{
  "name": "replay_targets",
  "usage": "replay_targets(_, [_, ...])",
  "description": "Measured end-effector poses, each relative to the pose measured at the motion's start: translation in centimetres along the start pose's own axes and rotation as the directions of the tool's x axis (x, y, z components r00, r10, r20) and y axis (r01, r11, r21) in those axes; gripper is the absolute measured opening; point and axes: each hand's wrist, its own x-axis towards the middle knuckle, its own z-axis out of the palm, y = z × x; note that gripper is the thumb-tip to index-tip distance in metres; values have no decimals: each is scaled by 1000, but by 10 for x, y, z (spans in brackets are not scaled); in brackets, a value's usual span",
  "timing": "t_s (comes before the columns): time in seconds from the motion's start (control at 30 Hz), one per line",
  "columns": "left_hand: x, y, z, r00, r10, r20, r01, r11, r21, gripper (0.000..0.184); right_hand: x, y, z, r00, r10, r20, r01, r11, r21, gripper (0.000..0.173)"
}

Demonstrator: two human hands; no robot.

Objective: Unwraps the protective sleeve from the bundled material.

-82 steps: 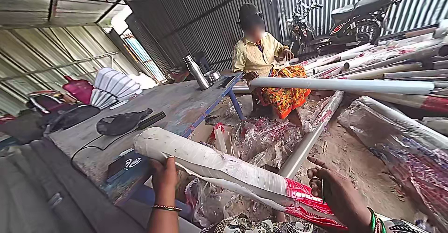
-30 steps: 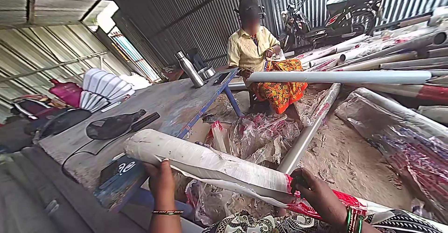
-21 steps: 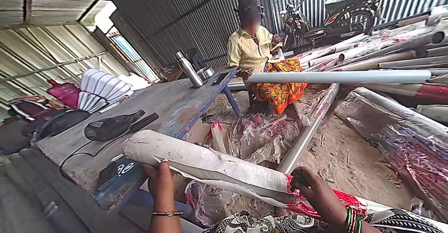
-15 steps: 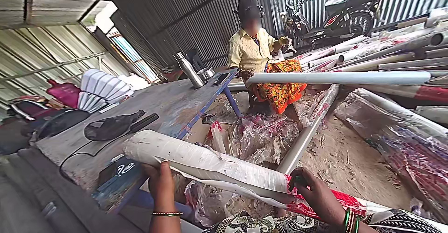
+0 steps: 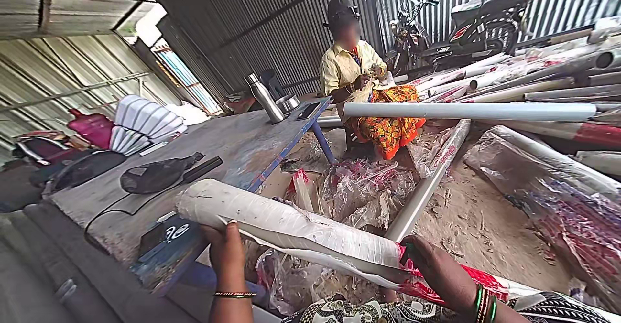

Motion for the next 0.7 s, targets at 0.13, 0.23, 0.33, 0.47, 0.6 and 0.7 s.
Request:
replay_targets(0.13, [0, 0, 0, 1000, 0, -2, 0, 1000, -9, 69, 1, -8, -13, 993, 73, 92, -56, 982, -178, 35])
replay_targets(0.23, [0, -1, 1, 1000, -2, -9, 2, 1000, -2, 69, 4, -14, -28, 955, 212, 209, -132, 930, -343, 41])
replay_targets(0.33, [1, -2, 2, 1000, -11, -18, 11, 1000, -10, 69, 5, -16, -36, 919, 288, 270, -133, 869, -476, 43])
replay_targets(0.47, [-1, 0, 1, 1000, -4, -4, 4, 1000, -1, 70, 4, -14, -40, 896, 308, 319, -89, 831, -550, 46])
replay_targets(0.6, [-1, 0, 1, 1000, -10, -5, 10, 1000, -5, 70, 3, -13, -39, 851, 346, 394, -45, 797, -602, 48])
replay_targets(0.7, [-1, 1, 1, 1000, -13, -5, 13, 1000, -4, 70, 2, -14, -39, 835, 370, 408, -50, 789, -613, 50])
